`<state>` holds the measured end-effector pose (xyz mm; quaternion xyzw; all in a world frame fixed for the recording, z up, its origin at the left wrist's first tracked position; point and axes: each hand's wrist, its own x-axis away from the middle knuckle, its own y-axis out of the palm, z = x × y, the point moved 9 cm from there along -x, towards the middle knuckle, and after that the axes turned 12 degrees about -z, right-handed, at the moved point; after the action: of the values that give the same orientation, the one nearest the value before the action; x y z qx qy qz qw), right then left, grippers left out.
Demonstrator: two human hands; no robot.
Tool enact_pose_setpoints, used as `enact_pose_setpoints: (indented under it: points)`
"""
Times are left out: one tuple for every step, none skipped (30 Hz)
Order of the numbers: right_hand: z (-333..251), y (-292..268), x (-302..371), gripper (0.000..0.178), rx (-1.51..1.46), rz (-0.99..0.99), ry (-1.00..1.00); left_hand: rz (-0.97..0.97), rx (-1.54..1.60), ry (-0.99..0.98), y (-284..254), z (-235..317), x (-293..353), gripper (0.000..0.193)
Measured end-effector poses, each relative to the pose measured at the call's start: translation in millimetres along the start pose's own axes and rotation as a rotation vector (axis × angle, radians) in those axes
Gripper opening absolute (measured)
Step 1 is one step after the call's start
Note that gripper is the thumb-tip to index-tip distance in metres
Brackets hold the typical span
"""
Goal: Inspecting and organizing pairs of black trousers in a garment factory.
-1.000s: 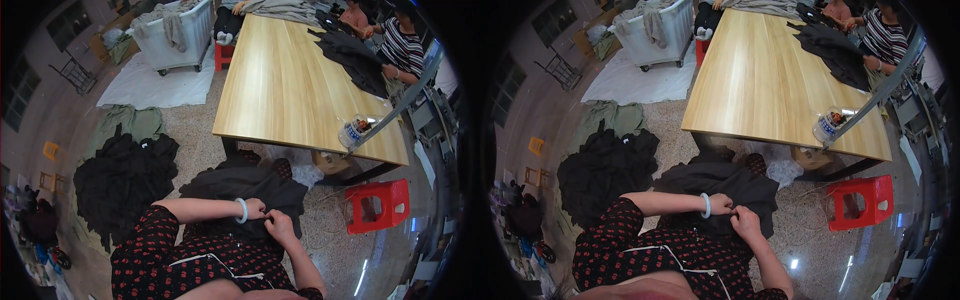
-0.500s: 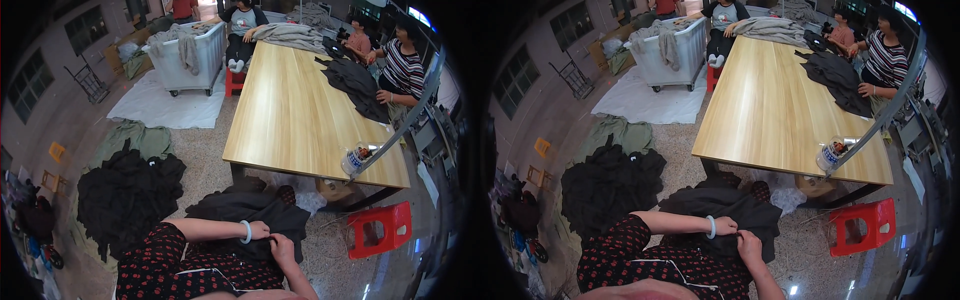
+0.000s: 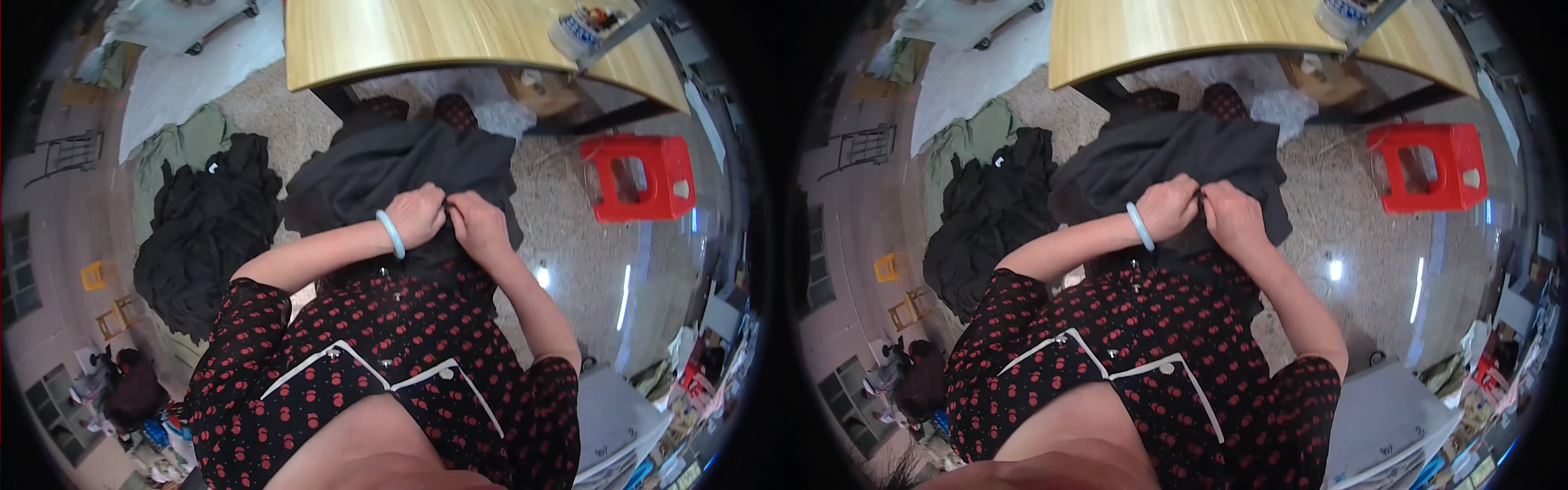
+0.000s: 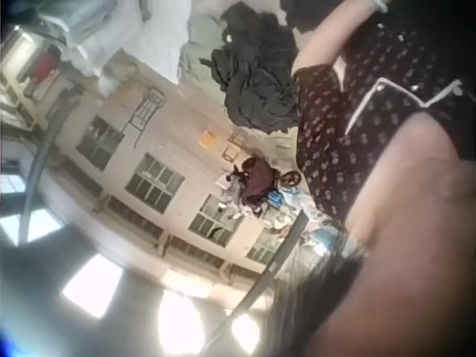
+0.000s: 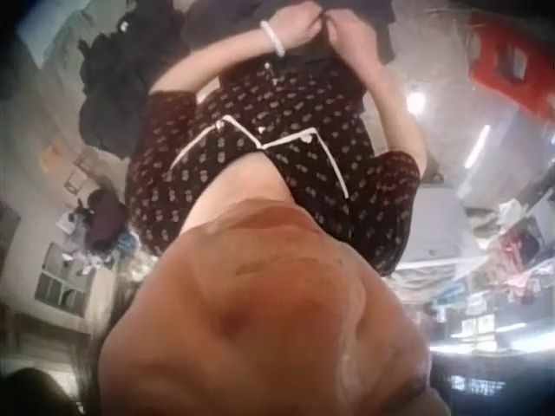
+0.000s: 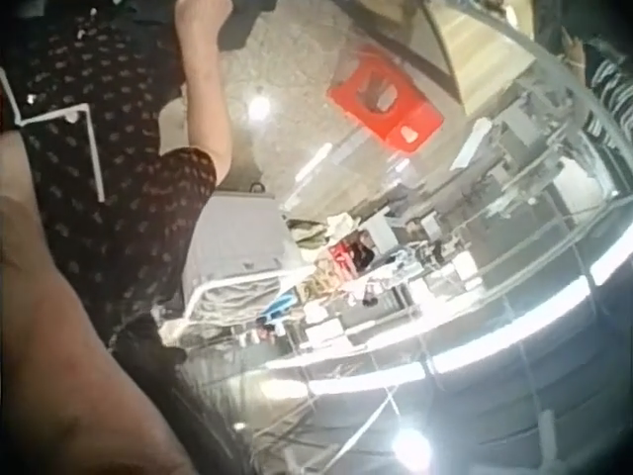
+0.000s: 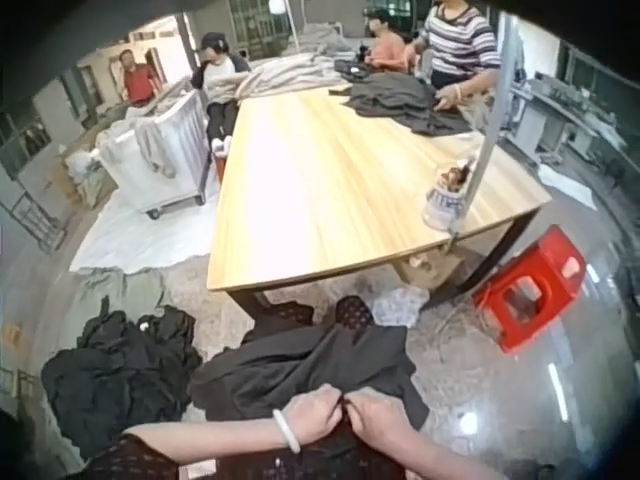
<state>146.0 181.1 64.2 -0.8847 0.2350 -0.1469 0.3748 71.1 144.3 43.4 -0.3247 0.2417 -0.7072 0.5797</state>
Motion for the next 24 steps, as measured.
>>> enact_pose_setpoints:
  points:
    - [0, 0, 0, 0.012, 0.010, 0.004, 0.006, -0.017, -0.014, -0.010, 2, -1, -1, 0.011]
    - [-1, 0, 1, 0.012, 0.021, 0.006, 0.006, -0.019, -0.022, -0.020, 2, -1, -1, 0.011]
    - [1, 2, 2, 0.012, 0.014, -0.007, 0.024, -0.009, -0.007, -0.010, 1, 1, 0, 0.011]
    - [-2, 2, 3, 0.011, 0.016, 0.008, 0.000, 0.003, 0.005, -0.001, 0, 2, 1, 0.011]
    - [-4, 1, 4, 0.011, 0.019, 0.025, -0.028, 0.014, 0.012, 0.010, -1, 2, 2, 0.012]
    - [-3, 3, 5, 0.011, 0.014, 0.015, -0.020, 0.005, 0.022, 0.005, 0, 2, 3, 0.012]
    - [-2, 4, 6, 0.011, -0.013, 0.017, -0.021, -0.001, 0.028, 0.007, 0, 3, 4, 0.011]
    - [-2, 4, 7, 0.012, -0.040, 0.020, -0.024, -0.006, 0.033, 0.010, 1, 2, 4, 0.011]
    - [-4, 3, 6, 0.013, -0.049, 0.006, -0.015, 0.024, 0.057, 0.037, 1, 2, 6, 0.010]
    - [-5, 3, 5, 0.013, -0.051, -0.001, -0.010, 0.020, 0.064, 0.033, 1, 0, 6, 0.010]
    - [-5, 2, 4, 0.014, -0.066, 0.009, -0.019, 0.027, 0.073, 0.045, -3, 1, 7, 0.010]
    - [-6, 0, 3, 0.014, -0.081, 0.020, -0.027, 0.035, 0.082, 0.056, -7, 2, 7, 0.010]
    - [-6, 0, 2, 0.014, -0.099, 0.022, -0.021, 0.034, 0.094, 0.066, -9, 2, 8, 0.010]
    - [-6, -2, 0, 0.014, -0.099, 0.018, -0.019, 0.032, 0.098, 0.064, -12, 1, 8, 0.010]
    - [-5, -3, -2, 0.014, -0.140, 0.006, -0.009, 0.021, 0.107, 0.085, -14, 2, 8, 0.011]
    - [-4, -3, -3, 0.014, -0.182, -0.007, 0.001, 0.010, 0.116, 0.105, -16, 3, 8, 0.012]
    - [-4, -4, -4, 0.014, -0.200, 0.015, -0.030, 0.001, 0.130, 0.125, -17, 3, 8, 0.014]
    - [-3, -5, -5, 0.014, -0.199, 0.013, -0.029, 0.001, 0.133, 0.125, -20, 1, 7, 0.014]
    - [-4, -5, -7, 0.014, -0.226, -0.006, -0.044, -0.032, 0.153, 0.144, -21, 0, 7, 0.014]
    - [-5, -5, -9, 0.014, -0.253, -0.025, -0.060, -0.064, 0.172, 0.162, -21, -1, 6, 0.014]
    - [-4, -5, -11, 0.014, -0.253, -0.026, -0.059, -0.076, 0.173, 0.200, -22, -1, 7, 0.012]
    - [-8, -5, -12, 0.013, -0.276, -0.035, -0.109, -0.076, 0.173, 0.200, -24, -3, 7, 0.012]
    - [-12, -5, -13, 0.013, -0.300, -0.044, -0.160, -0.087, 0.187, 0.208, -25, -3, 7, 0.012]
    - [-13, -5, -14, 0.013, -0.300, -0.044, -0.159, -0.099, 0.199, 0.216, -27, -3, 7, 0.012]
